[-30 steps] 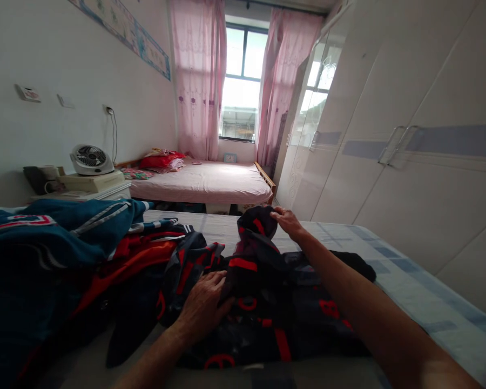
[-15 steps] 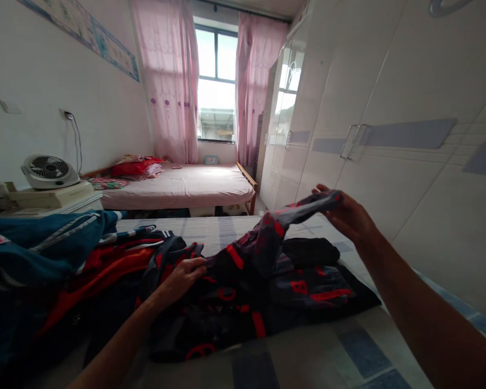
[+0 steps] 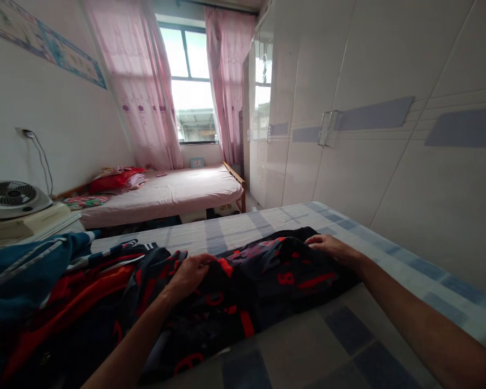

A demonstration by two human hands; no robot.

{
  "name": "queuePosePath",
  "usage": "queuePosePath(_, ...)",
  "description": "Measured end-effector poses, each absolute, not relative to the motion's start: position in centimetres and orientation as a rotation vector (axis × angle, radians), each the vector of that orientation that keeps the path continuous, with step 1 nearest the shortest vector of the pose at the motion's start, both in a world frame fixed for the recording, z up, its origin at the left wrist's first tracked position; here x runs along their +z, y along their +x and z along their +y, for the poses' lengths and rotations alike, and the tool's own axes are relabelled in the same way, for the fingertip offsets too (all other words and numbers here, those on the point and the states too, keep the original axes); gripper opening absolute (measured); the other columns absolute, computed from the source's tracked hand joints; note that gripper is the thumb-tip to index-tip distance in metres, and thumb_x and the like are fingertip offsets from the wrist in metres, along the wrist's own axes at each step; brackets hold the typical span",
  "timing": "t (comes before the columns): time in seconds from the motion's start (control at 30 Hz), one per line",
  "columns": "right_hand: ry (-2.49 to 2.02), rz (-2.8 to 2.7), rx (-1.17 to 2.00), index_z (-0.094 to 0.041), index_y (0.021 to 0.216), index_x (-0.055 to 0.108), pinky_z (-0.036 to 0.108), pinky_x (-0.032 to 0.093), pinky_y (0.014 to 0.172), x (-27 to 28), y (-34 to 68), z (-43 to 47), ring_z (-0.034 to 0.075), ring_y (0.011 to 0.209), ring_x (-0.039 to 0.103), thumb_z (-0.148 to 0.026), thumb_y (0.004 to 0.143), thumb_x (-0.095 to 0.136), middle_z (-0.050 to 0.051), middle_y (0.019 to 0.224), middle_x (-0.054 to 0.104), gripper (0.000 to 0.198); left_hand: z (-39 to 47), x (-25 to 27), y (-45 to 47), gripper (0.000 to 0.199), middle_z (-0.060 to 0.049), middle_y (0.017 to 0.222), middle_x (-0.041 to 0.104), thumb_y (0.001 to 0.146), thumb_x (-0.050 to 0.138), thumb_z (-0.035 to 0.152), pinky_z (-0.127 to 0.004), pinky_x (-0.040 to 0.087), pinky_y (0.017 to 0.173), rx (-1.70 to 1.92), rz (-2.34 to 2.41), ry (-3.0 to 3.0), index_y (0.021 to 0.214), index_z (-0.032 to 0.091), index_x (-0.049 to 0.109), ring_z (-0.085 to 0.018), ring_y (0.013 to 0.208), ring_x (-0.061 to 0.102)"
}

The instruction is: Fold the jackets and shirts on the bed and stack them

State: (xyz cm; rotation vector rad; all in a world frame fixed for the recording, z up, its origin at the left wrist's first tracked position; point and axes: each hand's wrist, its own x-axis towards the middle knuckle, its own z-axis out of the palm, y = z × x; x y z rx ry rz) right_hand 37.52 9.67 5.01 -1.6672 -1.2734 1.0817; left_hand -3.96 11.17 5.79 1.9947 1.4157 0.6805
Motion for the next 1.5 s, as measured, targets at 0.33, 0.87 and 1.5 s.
queuePosePath(0.33, -1.779, -1.296, 0.485, -0.016, 0.084, 0.062, 0.029, 0.05, 0.069, 3.3, 39.5, 10.4, 0.019, 0.08, 0.064, -0.028, 0.072, 0.054, 0.009, 0.092, 0.068, 0.019, 11.0, 5.7, -4.5, 0.037, -0.005, 0.095, 0.07, 0.078, 0.041, 0.028, -0.032, 0.047, 0.074, 0.711, 1.684, 2.199, 0.105, 0.02, 0.065, -0.023, 0.086, 0.064)
queuePosePath(0.87, -2.016, -1.393, 0.277, -0.017, 0.095, 0.065, 0.025, 0.045, 0.075, 2.4, 38.9, 10.8, 0.017, 0.082, 0.062, -0.024, 0.075, 0.052, 0.006, 0.09, 0.069, 0.024, 10.5, 5.2, -7.6, 0.04, -0.009, 0.096, 0.066, 0.073, 0.037, 0.015, -0.037, 0.049, 0.078, 0.778, 1.825, 2.314, 0.102, 0.015, 0.064, -0.025, 0.086, 0.063)
queuePosePath(1.5, -2.169, -1.369, 0.018, -0.018, 0.089, 0.066, 0.026, 0.044, 0.071, 2.7, 40.6, 11.2, 0.02, 0.083, 0.061, -0.034, 0.08, 0.048, 0.007, 0.089, 0.068, 0.026, 8.5, 3.8, -0.2, 0.039, -0.002, 0.122, 0.063, 0.089, 0.037, 0.014, -0.038, 0.042, 0.101, 0.836, 0.834, 3.043, 0.116, 0.026, 0.062, -0.019, 0.114, 0.057)
